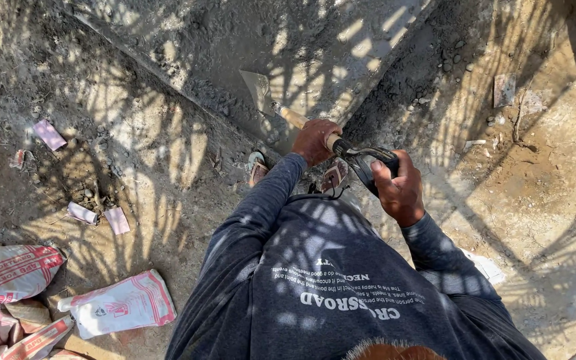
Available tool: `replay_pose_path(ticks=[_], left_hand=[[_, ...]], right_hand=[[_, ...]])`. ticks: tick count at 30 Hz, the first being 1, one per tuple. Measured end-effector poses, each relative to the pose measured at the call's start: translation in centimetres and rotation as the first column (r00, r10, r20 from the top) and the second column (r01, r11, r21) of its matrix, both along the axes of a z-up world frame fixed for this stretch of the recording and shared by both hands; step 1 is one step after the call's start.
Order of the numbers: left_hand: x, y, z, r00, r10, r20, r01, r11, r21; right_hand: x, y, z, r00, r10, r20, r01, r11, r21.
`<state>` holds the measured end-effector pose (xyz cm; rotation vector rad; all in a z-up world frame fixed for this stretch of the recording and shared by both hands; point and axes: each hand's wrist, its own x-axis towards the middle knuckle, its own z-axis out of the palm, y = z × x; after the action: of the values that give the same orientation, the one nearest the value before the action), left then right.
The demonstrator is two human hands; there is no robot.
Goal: The recorder uses a shovel to move and level wet concrete during a construction project.
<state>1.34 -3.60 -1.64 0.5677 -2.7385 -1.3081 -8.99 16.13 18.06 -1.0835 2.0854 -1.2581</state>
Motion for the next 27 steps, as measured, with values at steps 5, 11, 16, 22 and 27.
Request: replay_pose_path(ticks=[5,11,16,22,27], left_hand=[[0.03,0.12,-0.38,1.0,-0.008,0.0,0.008,1.0,-0.002],[-0.06,0.18,-0.21,1.0,-0.008,-0.002,0.008,1.0,-0.007],[-0.01,0.2,-0.42,1.0,-0.018,0.009,0.018,1.0,-0.009],[-0.01,0.23,-0.78,1.0,-0.008,-0.004,0.008,1.0,-0.027],[-0.02,0.2,-0.93,1.0,-0.002,-0.007,0.002,1.0,-0.022]], right_hand=[[0.01,0.02,0.13,1.0,-0.022,0.008,0.021,0.999,0.033],[0.09,0.04,0.26,0.999,-0.031,-0.008,0.031,0.999,0.01],[0.19,0.19,0.19,0.998,-0.051,0.039,0.05,0.998,0.026],[0.15,0.08,0.28,0.995,-0.072,0.074,0.068,0.996,0.064],[0.09,0.0,0.29,0.993,-0.081,0.084,0.074,0.994,0.083]])
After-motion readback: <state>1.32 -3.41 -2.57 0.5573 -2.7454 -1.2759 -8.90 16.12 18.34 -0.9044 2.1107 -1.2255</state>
